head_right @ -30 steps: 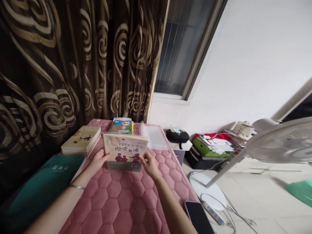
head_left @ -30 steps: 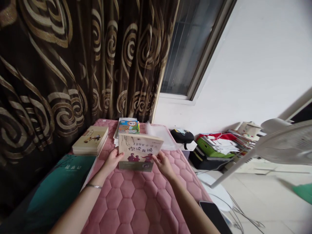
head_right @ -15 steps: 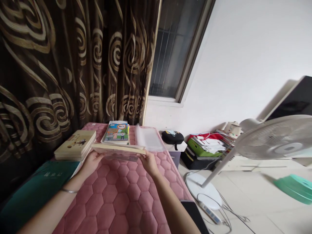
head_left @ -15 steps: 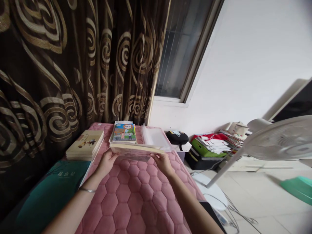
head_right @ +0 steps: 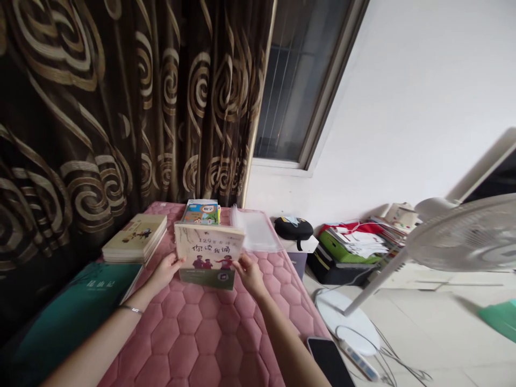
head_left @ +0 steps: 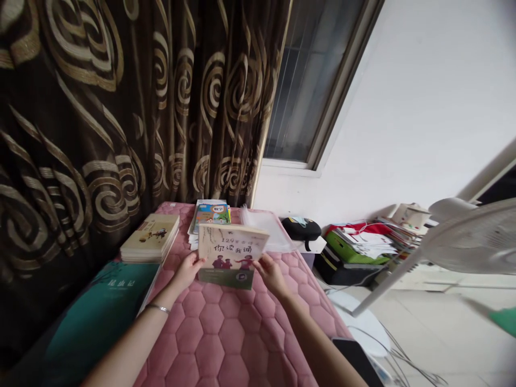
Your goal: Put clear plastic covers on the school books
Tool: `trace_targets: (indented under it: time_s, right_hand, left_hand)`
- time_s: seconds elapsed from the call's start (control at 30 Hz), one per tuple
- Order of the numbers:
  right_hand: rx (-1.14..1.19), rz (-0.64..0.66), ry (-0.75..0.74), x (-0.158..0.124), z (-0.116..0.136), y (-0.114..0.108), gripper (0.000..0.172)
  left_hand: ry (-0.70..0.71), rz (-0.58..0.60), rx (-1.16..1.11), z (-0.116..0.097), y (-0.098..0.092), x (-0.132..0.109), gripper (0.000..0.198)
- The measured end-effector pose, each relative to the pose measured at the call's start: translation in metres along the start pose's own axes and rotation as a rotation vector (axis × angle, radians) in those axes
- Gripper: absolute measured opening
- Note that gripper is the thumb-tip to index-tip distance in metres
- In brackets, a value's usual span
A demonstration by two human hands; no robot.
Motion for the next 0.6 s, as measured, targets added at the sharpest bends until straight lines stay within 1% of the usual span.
trace_targets:
  time_s: [0.1, 0.17, 0.3, 0.4, 0.5, 0.6]
  right_hand:
    - [-0.061, -0.043, 0.018, -0.001, 0.001, 0.0, 0.05]
    - [-0.065, -0.053, 0.022, 0.003, 0.006, -0.003, 0.052]
    - [-0.041, -0.033, 0.041, 0.017, 0.022, -0.013, 0.054]
    - [-0.026, 0.005, 0.086, 0.022, 0.033, -0.017, 0.057]
    - [-0.012, 0.051, 0.158, 0.017, 0.041, -0.013, 0.057]
    - [-0.029, 0.062, 0.187, 0.002, 0.048, -0.002, 0.055]
  left_hand:
    - [0.0, -0.025, -0.009, 0.002, 0.001, 0.002, 0.05]
    - [-0.008, -0.02, -0.023, -0.002, 0.004, 0.005, 0.053]
    - [-0.029, 0.015, -0.065, -0.023, 0.01, 0.011, 0.058]
    - [-0.086, 0.028, -0.107, -0.038, 0.011, 0.011, 0.062]
    - [-0.171, 0.013, -0.14, -0.043, 0.007, 0.006, 0.061]
    - [-0.244, -0.042, -0.137, -0.039, -0.001, -0.009, 0.052]
Point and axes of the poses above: each hand's wrist, its own x-axis towards the middle knuckle, its own y-axis out of the palm, z = x × y, the point moved 2 cm from there along x, towards the middle knuckle, and after that the axes turned 9 degrees about -x, right-handed, at the moved point
